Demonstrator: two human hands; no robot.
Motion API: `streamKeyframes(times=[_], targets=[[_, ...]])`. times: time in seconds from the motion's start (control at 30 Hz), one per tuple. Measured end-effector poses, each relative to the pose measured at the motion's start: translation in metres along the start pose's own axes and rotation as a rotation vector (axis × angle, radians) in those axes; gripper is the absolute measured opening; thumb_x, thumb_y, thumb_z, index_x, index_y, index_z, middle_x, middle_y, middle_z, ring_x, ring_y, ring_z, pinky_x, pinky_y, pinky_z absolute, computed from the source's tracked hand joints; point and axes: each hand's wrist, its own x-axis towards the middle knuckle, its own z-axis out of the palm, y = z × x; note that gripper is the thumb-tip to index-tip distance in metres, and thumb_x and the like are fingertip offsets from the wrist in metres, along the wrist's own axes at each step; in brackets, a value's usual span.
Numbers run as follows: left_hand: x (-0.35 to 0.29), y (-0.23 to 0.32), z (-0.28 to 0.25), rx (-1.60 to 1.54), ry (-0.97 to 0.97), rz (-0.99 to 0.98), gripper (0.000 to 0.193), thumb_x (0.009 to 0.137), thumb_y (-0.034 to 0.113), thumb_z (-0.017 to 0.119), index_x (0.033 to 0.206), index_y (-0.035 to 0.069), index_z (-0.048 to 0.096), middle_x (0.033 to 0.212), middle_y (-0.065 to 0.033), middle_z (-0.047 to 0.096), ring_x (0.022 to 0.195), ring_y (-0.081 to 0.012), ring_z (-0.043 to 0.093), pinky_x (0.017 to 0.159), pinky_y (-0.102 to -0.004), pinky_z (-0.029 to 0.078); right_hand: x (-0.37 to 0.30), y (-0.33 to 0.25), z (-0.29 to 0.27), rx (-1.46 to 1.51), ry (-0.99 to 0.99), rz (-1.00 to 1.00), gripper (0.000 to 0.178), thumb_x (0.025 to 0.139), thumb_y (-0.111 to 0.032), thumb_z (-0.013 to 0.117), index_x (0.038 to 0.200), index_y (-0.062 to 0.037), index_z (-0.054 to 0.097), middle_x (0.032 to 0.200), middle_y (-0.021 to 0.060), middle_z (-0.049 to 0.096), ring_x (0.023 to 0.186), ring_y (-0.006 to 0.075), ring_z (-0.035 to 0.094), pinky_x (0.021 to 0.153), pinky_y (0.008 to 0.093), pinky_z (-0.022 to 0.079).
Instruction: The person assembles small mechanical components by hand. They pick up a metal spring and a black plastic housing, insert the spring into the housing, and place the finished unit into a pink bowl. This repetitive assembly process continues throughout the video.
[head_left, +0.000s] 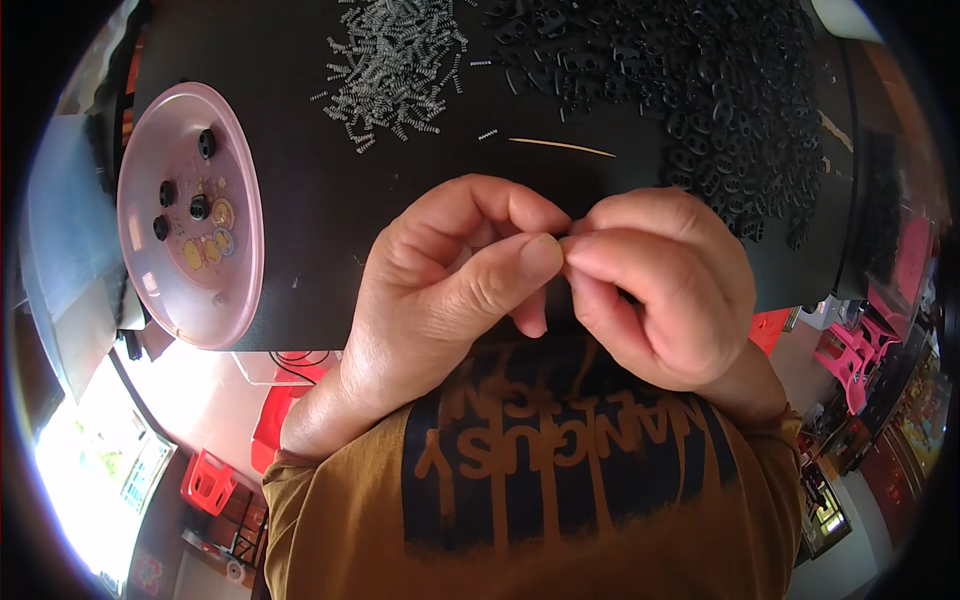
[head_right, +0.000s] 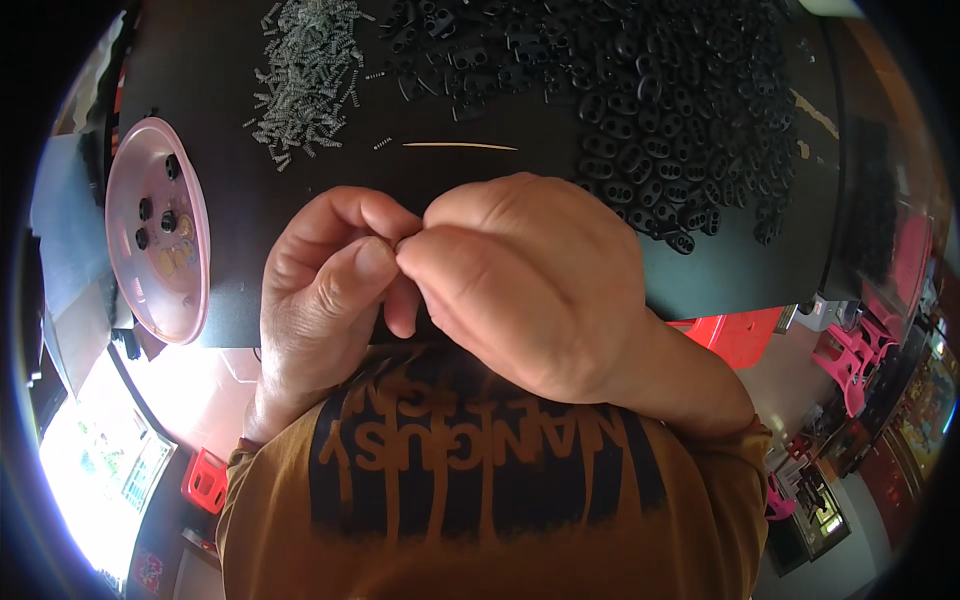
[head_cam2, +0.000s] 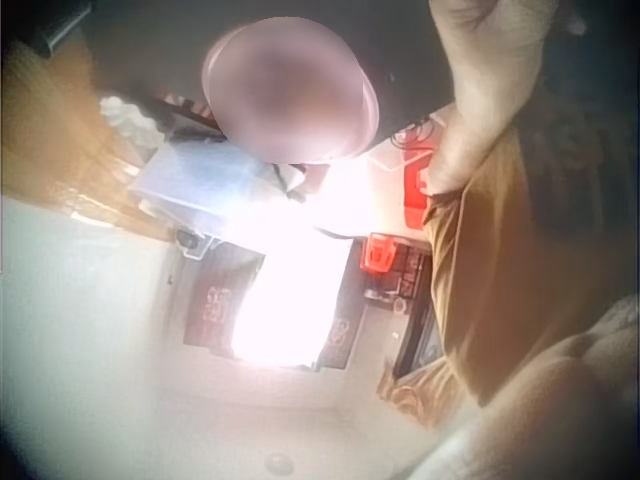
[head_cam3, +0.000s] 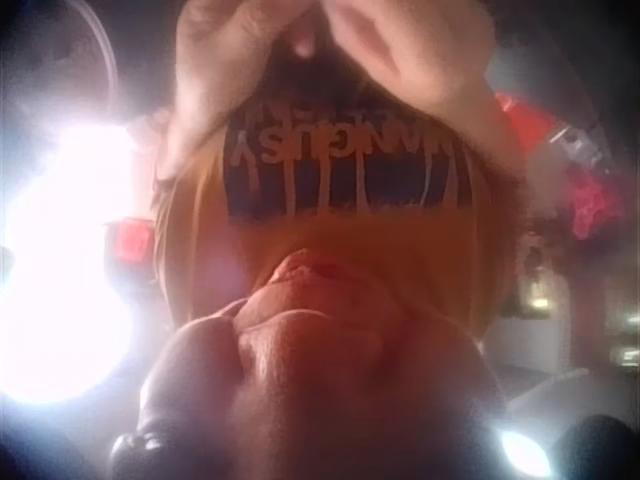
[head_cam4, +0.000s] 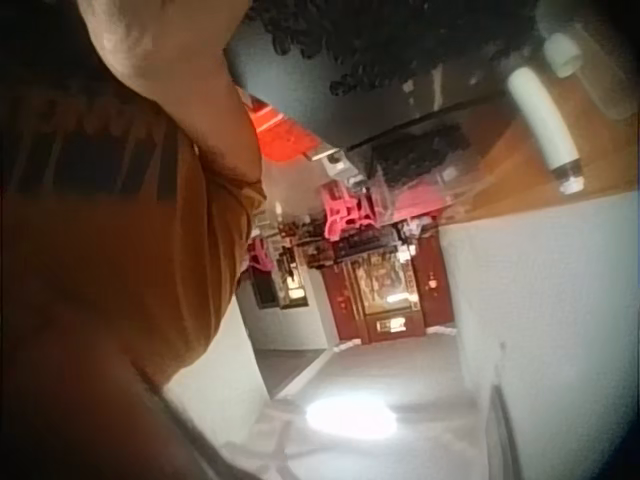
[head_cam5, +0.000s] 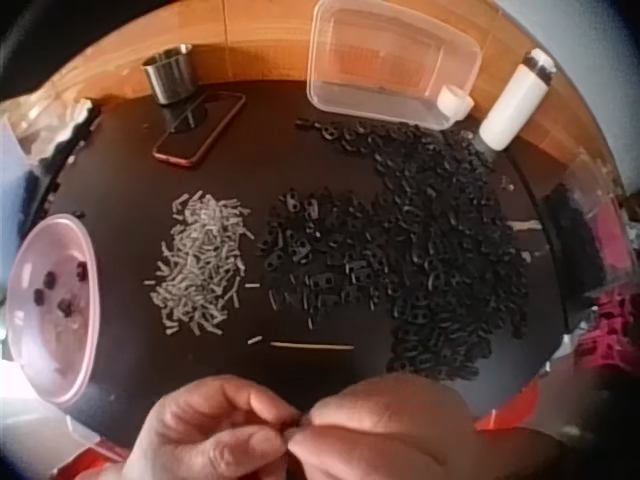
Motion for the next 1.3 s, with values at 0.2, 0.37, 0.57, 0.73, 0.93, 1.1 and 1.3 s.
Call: streamKeyframes(times=[0.2,0.37,0.57,0.73,0.93,1.1,1.3], targets=[[0.003,-0.004,-0.019,-0.178,-0.009,0.023,0.019,0.081,0.0,0.058,0.099,-0.001,0.054,0.081,-0.0038,0.056,0.061,-0.0076,0.051,0.054,-0.0187,0.045,0.006,0.007,0.007,-0.009,-0.035,-0.095,0.026,0.06,0.01,0.065,0.084,0.002,0.059,0.08,0.0126,0.059,0.065,0.0204,0.059,0.052,0.0254,0.047],[0.002,-0.001,-0.024,-0.223,0.04,0.11,0.02,0.079,0.0,0.059,0.098,-0.003,0.054,0.08,-0.0042,0.056,0.058,-0.0083,0.051,0.052,-0.0182,0.043,0.031,0.017,0.001,-0.03,-0.104,-0.063,0.025,0.061,0.008,0.066,0.084,0.0001,0.059,0.076,0.011,0.058,0.065,0.022,0.059,0.055,0.0272,0.046],[-0.003,0.0,-0.03,-0.169,0.054,0.13,0.016,0.079,-0.001,0.058,0.095,-0.002,0.054,0.08,-0.0053,0.056,0.058,-0.009,0.053,0.052,-0.0186,0.044,0.053,0.02,0.01,-0.329,-0.332,0.077,0.023,0.061,-0.002,0.068,0.079,-0.0041,0.054,0.077,0.0059,0.054,0.072,0.0249,0.054,0.062,0.0343,0.044],[-0.009,-0.001,-0.032,-0.076,-0.001,0.088,0.015,0.08,-0.002,0.057,0.095,0.0,0.054,0.078,-0.0033,0.055,0.061,-0.0078,0.054,0.057,-0.0184,0.045,0.057,0.026,0.015,-0.368,-0.471,0.113,0.019,0.063,-0.003,0.067,0.075,-0.0047,0.052,0.073,0.0059,0.053,0.071,0.0251,0.054,0.062,0.0345,0.044],[-0.008,0.0,-0.033,-0.029,-0.041,0.075,0.015,0.08,-0.002,0.057,0.095,0.001,0.054,0.077,-0.0024,0.054,0.062,-0.0066,0.054,0.058,-0.017,0.044,0.061,0.031,0.016,-0.382,-0.529,0.134,0.015,0.065,-0.004,0.065,0.071,-0.004,0.051,0.071,0.0064,0.052,0.07,0.0254,0.053,0.063,0.0348,0.043],[-0.008,0.001,-0.035,-0.017,-0.048,0.058,0.015,0.08,-0.001,0.057,0.095,0.001,0.054,0.075,-0.0021,0.054,0.062,-0.0062,0.054,0.057,-0.0168,0.043,0.064,0.029,0.017,-0.393,-0.546,0.085,0.015,0.065,-0.002,0.063,0.068,-0.0044,0.049,0.068,0.0064,0.049,0.068,0.0255,0.052,0.063,0.0348,0.043],[-0.007,-0.002,-0.032,-0.03,0.043,0.108,0.017,0.077,0.004,0.06,0.092,0.0,0.054,0.078,-0.0092,0.057,0.052,-0.011,0.049,0.049,-0.021,0.041,0.06,0.03,0.018,-0.361,-0.46,0.019,0.017,0.062,0.0,0.063,0.068,-0.0042,0.048,0.067,0.0059,0.049,0.065,0.0239,0.052,0.06,0.0325,0.043]])
